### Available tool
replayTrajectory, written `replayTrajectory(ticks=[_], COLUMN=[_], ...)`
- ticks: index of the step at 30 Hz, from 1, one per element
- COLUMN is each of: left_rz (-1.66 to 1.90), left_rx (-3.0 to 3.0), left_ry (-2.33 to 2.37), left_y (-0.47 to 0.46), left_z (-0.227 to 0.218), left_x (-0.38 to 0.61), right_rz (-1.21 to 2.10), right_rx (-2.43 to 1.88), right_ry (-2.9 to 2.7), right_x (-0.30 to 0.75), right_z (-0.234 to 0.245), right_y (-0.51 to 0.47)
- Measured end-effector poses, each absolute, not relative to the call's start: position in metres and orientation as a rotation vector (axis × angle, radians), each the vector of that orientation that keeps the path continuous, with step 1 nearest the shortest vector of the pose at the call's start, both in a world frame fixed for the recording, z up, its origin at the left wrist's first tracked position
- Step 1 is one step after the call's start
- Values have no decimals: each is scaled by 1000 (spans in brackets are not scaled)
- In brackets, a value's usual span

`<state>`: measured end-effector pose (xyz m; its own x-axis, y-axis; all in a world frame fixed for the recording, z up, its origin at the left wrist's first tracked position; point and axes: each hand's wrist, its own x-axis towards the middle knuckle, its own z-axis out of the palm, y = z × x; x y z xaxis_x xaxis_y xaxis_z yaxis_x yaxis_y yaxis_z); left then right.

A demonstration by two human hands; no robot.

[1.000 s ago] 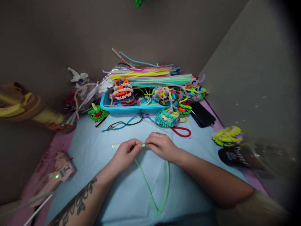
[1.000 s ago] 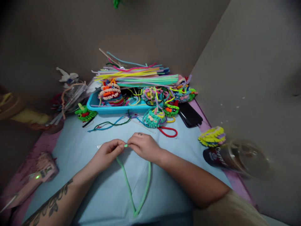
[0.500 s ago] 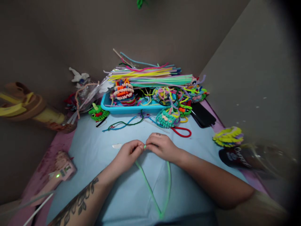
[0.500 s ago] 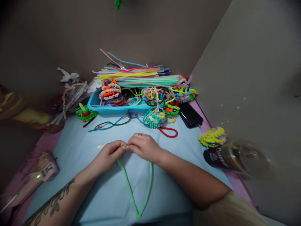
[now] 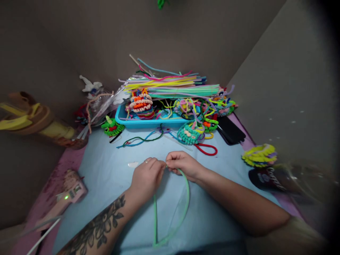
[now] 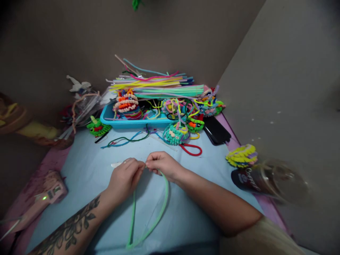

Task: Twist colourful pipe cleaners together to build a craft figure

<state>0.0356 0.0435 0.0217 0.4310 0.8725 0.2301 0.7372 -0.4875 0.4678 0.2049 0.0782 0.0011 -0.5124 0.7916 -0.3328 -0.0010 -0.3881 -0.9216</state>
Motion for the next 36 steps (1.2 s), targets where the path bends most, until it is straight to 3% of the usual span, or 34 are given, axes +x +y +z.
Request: replayTrajectory(ticks=[2,7,10,17,22,31,36], left_rz=[657,641,644,664,597,694,694], left_rx=[2229,1666,1609,2196,2563,1456,1292], left_ry=[1399,1344,1331,1420,1472,1336,1232], left_y=[45,52,52,43,43,55,59], left_z=[22,24,25,24,22,23,23], left_x=[35,34,35,34,35,26,28], right_rz=[1735,826,620,641,873,992,945], right_rx=[-1132,-908,-792,-867,-1019,-1203,-1284], right_ry=[-1435,-1972,-2069,-2104,-2083,-1854,-1660], right_x=[205,208,210,209,207,212,209], right_z=[2,3,2,5,10,9,4], right_y=[76,71,70,72,72,82,83])
